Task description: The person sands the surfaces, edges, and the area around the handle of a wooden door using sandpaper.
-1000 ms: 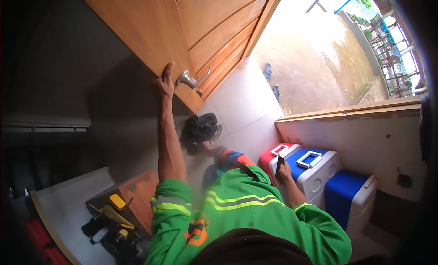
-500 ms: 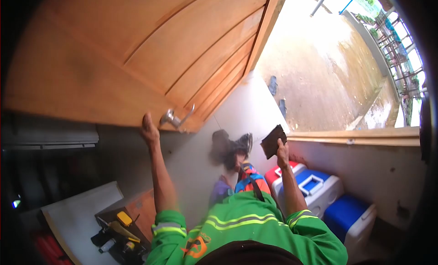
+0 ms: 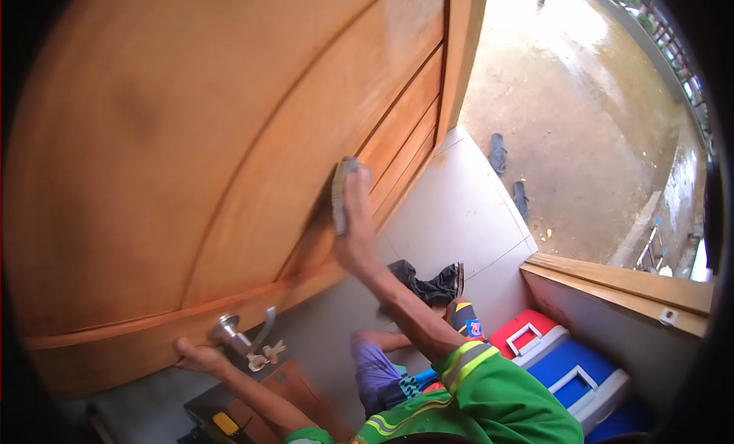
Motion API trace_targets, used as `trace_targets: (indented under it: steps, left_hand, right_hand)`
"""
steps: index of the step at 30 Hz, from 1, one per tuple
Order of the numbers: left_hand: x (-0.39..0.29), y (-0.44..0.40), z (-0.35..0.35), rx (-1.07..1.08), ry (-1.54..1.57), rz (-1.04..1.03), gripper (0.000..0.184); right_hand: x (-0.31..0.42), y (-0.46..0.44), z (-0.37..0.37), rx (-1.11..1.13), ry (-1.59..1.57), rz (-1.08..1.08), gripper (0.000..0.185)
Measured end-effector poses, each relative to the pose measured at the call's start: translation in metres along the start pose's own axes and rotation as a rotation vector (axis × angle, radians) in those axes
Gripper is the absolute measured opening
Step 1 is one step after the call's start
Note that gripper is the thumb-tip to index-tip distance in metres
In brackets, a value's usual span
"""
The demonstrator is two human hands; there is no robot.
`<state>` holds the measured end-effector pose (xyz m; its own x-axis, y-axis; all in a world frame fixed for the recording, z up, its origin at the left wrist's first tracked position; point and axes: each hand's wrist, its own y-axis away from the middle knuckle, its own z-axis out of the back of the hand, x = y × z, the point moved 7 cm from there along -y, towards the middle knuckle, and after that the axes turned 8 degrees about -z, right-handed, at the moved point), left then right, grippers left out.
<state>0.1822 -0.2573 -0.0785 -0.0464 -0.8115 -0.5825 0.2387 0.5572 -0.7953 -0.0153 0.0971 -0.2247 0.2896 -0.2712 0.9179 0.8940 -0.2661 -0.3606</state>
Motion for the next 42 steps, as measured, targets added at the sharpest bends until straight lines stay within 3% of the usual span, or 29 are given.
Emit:
trace_targets:
  steps: [3,5,6,8,10,14,18,19,21,22,23,25,28,29,31,34,37,38,41,42]
  left_hand:
    - [-0.006,-0.013,0.005,0.024,-0.058,-0.075,0.081]
    - [0.012,-0.021,0.014,0.018,0.042,-0.12,0.08]
    - [0.0,-0.022,0.017,0.035,-0.22,-0.47,0.078]
    - [-0.026,0.002,-0.004,0.043,-0.422,-0.857,0.074]
    - [-0.049,0.004,-0.019,0.062,-0.436,-0.943,0.075]
    - [-0.032,-0.027,-0.026,0.069,-0.508,-1.089,0.083]
    - [-0.027,-0.056,-0.039,0.108,-0.371,-1.223,0.103]
    - [-0.026,-0.057,-0.039,0.109,-0.351,-1.212,0.107]
    - [-0.033,-0.05,-0.033,0.139,-0.362,-1.142,0.088]
    - [-0.036,-0.052,-0.035,0.156,-0.262,-0.988,0.082]
    - [-0.041,-0.051,-0.038,0.157,-0.156,-0.836,0.075]
    - [-0.055,-0.034,-0.048,0.126,0.249,-0.315,0.069]
    - [-0.064,-0.025,-0.047,0.045,0.277,-0.288,0.064]
    - [-0.066,-0.025,-0.048,0.035,0.29,-0.28,0.065]
    - [-0.066,-0.028,-0.05,0.017,0.316,-0.262,0.067]
    - [-0.062,-0.029,-0.051,0.029,0.289,-0.219,0.071]
    - [-0.043,-0.038,-0.053,0.042,0.353,-0.249,0.073]
    - [-0.039,-0.036,-0.054,0.06,0.349,-0.23,0.073]
    - [-0.058,-0.03,-0.053,0.03,0.423,-0.202,0.071]
    - [-0.055,-0.034,-0.054,0.048,0.413,-0.235,0.07]
  right_hand:
    - [0.003,0.023,-0.043,-0.08,0.025,0.145,0.065]
    - [-0.039,0.013,-0.049,-0.085,0.106,0.462,0.059]
    - [-0.06,0.013,-0.049,-0.086,0.147,0.609,0.056]
    - [-0.092,-0.019,-0.041,-0.2,0.084,0.549,0.048]
    - [-0.103,-0.029,-0.037,-0.268,0.028,0.581,0.046]
    - [-0.086,-0.028,-0.041,-0.277,0.009,0.634,0.055]
    - [-0.089,-0.033,-0.037,-0.299,0.025,0.67,0.055]
    - [-0.089,-0.039,-0.029,-0.371,-0.051,0.605,0.054]
    - [-0.079,-0.065,-0.016,-0.518,-0.254,0.337,0.054]
    - [-0.074,-0.077,-0.012,-0.582,-0.347,0.201,0.054]
    - [-0.044,-0.076,-0.02,-0.643,-0.248,0.269,0.055]
    - [0.042,-0.041,-0.044,-0.532,-0.177,0.542,0.059]
    - [0.083,0.004,-0.057,-0.081,0.04,1.109,0.072]
    - [0.06,-0.017,-0.041,-0.04,0.19,1.238,0.067]
    - [-0.011,-0.126,-0.002,-0.444,0.273,1.079,0.059]
    - [-0.043,-0.222,0.026,-0.584,-0.283,0.598,0.051]
    - [0.057,-0.128,-0.014,-0.587,0.091,0.684,0.063]
    - [0.083,-0.075,-0.037,-0.315,-0.11,0.896,0.067]
    - [0.089,-0.048,-0.031,0.034,0.184,1.354,0.061]
    - [0.064,-0.088,-0.01,-0.21,0.25,1.269,0.059]
